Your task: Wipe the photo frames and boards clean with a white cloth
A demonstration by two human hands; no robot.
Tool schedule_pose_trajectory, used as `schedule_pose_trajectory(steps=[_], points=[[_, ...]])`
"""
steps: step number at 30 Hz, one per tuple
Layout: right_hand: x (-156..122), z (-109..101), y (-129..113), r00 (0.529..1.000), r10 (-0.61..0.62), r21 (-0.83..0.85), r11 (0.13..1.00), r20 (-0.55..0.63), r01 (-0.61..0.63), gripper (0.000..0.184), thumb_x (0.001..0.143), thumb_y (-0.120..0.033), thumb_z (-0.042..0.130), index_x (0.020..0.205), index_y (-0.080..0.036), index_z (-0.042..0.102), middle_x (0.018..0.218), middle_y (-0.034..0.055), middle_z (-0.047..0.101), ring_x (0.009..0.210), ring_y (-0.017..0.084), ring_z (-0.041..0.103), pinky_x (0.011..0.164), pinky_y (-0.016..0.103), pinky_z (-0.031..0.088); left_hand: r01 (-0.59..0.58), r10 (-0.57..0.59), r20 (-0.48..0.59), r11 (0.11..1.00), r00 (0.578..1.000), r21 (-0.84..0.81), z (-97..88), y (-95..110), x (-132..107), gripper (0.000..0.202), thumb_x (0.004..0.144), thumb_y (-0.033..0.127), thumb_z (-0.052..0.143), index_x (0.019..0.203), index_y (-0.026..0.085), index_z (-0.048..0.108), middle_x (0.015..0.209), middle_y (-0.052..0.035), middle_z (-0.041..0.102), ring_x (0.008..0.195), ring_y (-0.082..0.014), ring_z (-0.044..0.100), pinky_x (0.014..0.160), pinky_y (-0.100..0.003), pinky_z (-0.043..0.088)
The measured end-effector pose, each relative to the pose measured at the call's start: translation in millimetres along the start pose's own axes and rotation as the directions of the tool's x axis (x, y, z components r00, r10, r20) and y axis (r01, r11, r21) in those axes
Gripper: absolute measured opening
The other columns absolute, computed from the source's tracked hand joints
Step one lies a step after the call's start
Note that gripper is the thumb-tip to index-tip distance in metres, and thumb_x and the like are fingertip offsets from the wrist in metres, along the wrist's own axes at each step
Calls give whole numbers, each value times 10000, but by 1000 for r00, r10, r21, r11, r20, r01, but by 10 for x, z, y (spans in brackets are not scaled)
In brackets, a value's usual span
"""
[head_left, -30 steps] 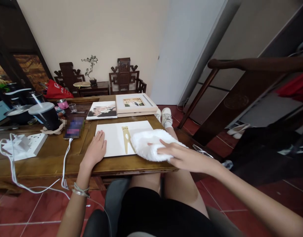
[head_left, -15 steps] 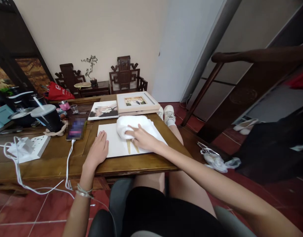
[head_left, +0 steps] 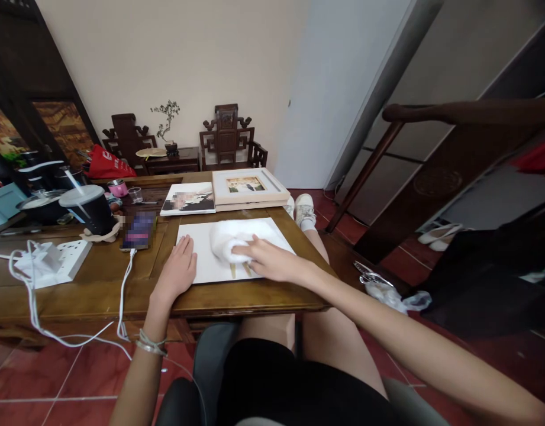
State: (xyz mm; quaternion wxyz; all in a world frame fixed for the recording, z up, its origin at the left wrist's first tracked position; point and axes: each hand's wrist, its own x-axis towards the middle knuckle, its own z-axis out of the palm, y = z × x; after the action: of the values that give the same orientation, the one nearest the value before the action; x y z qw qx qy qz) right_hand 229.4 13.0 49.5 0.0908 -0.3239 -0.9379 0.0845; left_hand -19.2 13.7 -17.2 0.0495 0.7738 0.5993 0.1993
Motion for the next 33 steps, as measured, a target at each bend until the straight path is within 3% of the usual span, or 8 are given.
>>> schedule_pose_trajectory(steps=[4, 8, 12, 17, 21, 26, 30, 33], points=[[466, 67, 322, 997, 50, -76, 996, -52, -54, 477, 731, 8, 406, 1157, -138, 563, 995, 133, 653, 1049, 285, 578, 923, 432, 392, -3, 3, 6, 1000, 1000, -7, -7, -14, 7, 549, 943, 304, 251, 1400, 19, 358, 1515, -204, 299, 1427, -260, 239, 1161, -451, 220], [581, 151, 369, 993, 79, -86, 993, -83, -86, 508, 762, 15, 389, 1230, -126, 527, 1140, 181, 621, 1240, 309, 472, 995, 519, 326, -8, 8, 4, 1000, 1000, -7, -6, -23, 9, 546, 947, 309, 244, 1404, 30, 356, 1517, -198, 296, 1426, -258, 243, 1157, -459, 229], [269, 216, 93, 997, 48, -89, 995, -57, -53, 502, 768, 27, 397, 1227, -121, 535, 1302, 217, 528, 1363, 304, 340, 1071, 591, 219, -10, 10, 5, 1000, 1000, 0, 2, -16, 7, 550, 946, 300, 238, 1399, 11, 355, 1515, -211, 293, 1428, -262, 237, 1155, -466, 232], [-308, 103, -381, 997, -62, -29, 998, 38, 63, 494, 720, 34, 412, 1149, -129, 594, 1298, 217, 541, 1382, 287, 312, 1106, 563, 226, -3, 3, 3, 1000, 1000, 16, 6, 9, -4, 548, 943, 281, 243, 1397, -3, 355, 1517, -211, 290, 1431, -271, 225, 1159, -463, 222], [-437, -19, -497, 988, -111, 23, 994, 112, 109, 507, 705, 32, 415, 1135, -162, 601, 1190, 164, 625, 1357, 253, 364, 1118, 515, 246, 0, 0, 8, 1000, 1000, 25, -1, 20, -8, 536, 942, 274, 249, 1396, 10, 359, 1515, -204, 298, 1429, -267, 233, 1157, -457, 226], [63, 6, -236, 995, -36, -25, 999, 98, 38, 530, 756, 35, 394, 1239, -136, 532, 1112, 169, 653, 1358, 281, 359, 1065, 533, 300, -1, 1, 8, 1000, 1000, 1, -17, 14, -6, 535, 949, 288, 241, 1398, 22, 358, 1517, -201, 298, 1431, -259, 227, 1161, -451, 217], [643, 80, -28, 997, 59, -124, 991, 48, -52, 460, 802, 0, 412, 1229, -132, 525, 1033, 162, 661, 1225, 313, 497, 994, 543, 350, -10, 10, 20, 1000, 1000, -26, -33, -7, 1, 539, 950, 304, 244, 1397, 28, 362, 1514, -205, 301, 1427, -260, 241, 1157, -466, 225], [850, 146, -19, 997, 77, -151, 986, 17, -73, 437, 812, -14, 416, 1225, -109, 526, 1050, 189, 643, 1142, 326, 543, 982, 577, 330, -23, 23, 14, 999, 1000, -32, -39, -20, 8, 546, 949, 312, 237, 1394, 26, 372, 1510, -204, 310, 1425, -258, 248, 1160, -460, 226]])
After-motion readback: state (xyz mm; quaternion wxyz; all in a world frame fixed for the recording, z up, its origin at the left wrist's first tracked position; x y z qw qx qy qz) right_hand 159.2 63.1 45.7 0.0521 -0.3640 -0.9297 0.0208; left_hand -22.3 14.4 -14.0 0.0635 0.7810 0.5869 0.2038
